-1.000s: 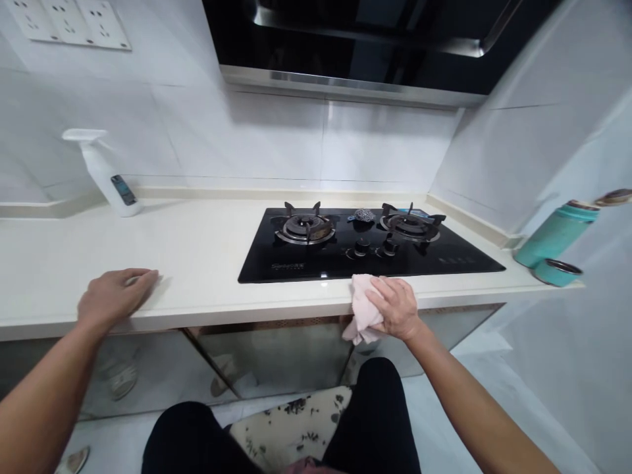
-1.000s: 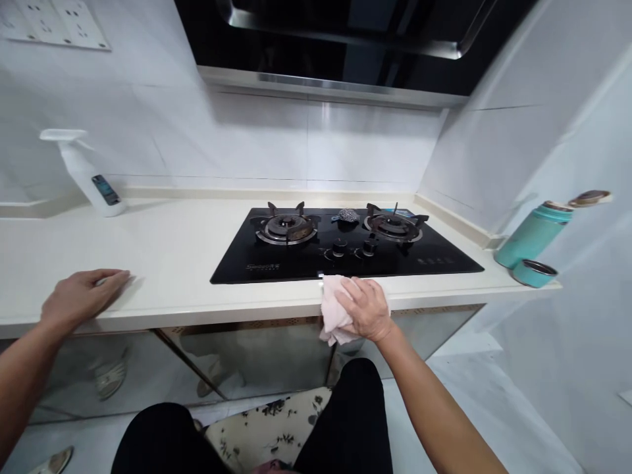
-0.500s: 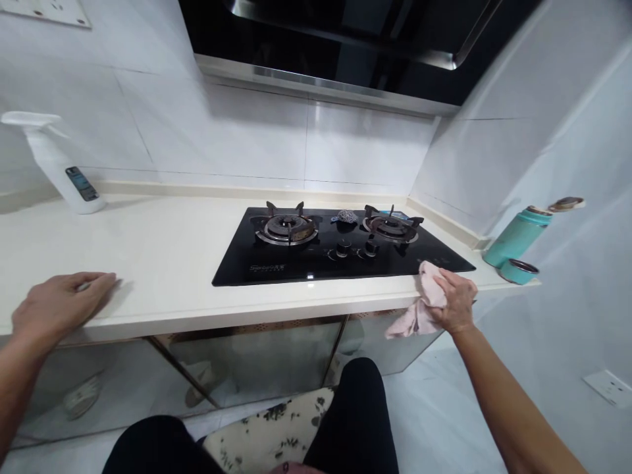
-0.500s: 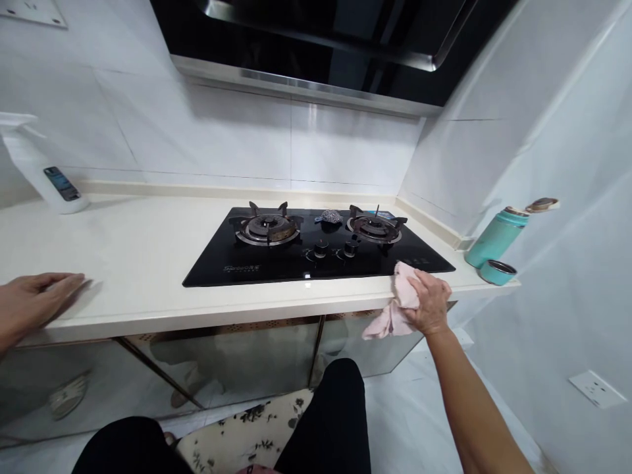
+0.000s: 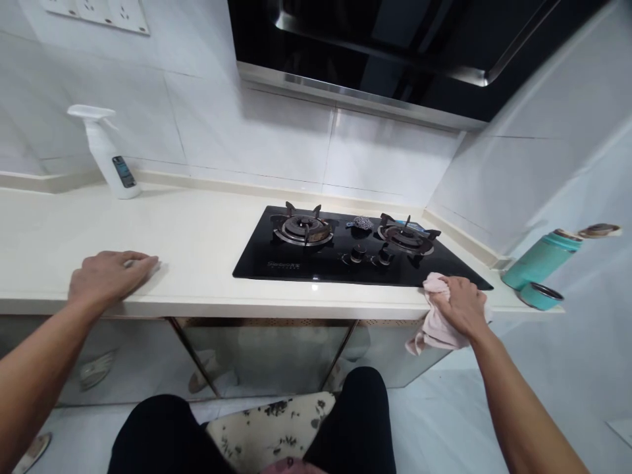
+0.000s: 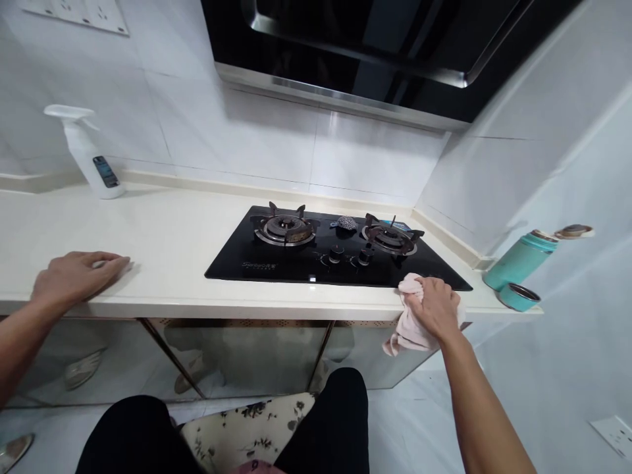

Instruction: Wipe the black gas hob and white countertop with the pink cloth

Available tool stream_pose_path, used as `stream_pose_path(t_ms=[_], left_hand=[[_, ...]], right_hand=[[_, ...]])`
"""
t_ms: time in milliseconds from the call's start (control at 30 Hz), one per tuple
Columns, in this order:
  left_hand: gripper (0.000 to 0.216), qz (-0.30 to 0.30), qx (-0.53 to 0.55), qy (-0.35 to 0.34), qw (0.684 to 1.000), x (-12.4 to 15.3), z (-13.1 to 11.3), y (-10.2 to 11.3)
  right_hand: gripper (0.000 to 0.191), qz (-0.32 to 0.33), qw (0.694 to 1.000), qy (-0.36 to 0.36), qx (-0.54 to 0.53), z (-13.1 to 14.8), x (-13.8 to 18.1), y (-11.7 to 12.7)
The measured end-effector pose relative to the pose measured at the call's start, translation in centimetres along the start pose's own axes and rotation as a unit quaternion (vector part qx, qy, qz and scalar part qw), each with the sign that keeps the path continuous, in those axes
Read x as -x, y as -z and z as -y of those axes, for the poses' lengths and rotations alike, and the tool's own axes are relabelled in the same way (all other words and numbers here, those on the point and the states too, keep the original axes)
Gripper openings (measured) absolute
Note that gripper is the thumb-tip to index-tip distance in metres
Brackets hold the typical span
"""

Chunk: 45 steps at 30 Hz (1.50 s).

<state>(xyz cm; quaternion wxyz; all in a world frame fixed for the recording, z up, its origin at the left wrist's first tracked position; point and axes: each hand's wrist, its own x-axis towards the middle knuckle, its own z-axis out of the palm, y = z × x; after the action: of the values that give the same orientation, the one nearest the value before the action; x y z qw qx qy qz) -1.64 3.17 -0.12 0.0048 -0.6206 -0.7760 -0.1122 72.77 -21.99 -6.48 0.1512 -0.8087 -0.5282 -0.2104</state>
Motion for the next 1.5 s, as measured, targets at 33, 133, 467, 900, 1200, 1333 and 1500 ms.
stream_pose_path(t_ms=[33, 133, 467, 900, 1200, 1333, 1500], left_hand=[[0.080, 0.000, -0.002, -0.002, 1.000, 0.0, 0.0, 0.0], [0.079, 0.002, -0.002, -0.008, 1.000, 0.1, 0.0, 0.0], [0.066, -0.026, 0.045, -0.020, 0.998, 2.1, -0.6, 0.2], [0.050, -0.087, 0.078, -0.020, 0.993, 3.8, -0.9, -0.4], [0.045, -0.112, 0.101, -0.028, 0.988, 4.2, -1.1, -1.1], [0.044, -0.117, 0.100, -0.023, 0.988, 4.5, -1.4, -0.9], [0.044, -0.111, 0.103, -0.025, 0.988, 4.7, -1.5, -0.7]], right_hand=[[0.051, 0.013, 1.000, 0.021, 0.012, 0.7, -0.4, 0.4], [0.046, 0.039, 0.994, 0.089, 0.047, 3.9, -1.6, 1.8], [0.022, 0.038, 0.959, 0.246, -0.136, 22.7, -1.3, 3.7], [0.028, 0.041, 0.848, 0.379, -0.369, 36.9, -0.3, 4.5], [0.058, 0.087, 0.985, 0.142, -0.051, 27.7, -2.7, 3.8], [0.052, 0.083, 0.983, 0.159, -0.032, 31.4, -3.3, 4.4], [0.040, 0.084, 0.971, 0.204, -0.096, 39.4, -2.8, 5.4]])
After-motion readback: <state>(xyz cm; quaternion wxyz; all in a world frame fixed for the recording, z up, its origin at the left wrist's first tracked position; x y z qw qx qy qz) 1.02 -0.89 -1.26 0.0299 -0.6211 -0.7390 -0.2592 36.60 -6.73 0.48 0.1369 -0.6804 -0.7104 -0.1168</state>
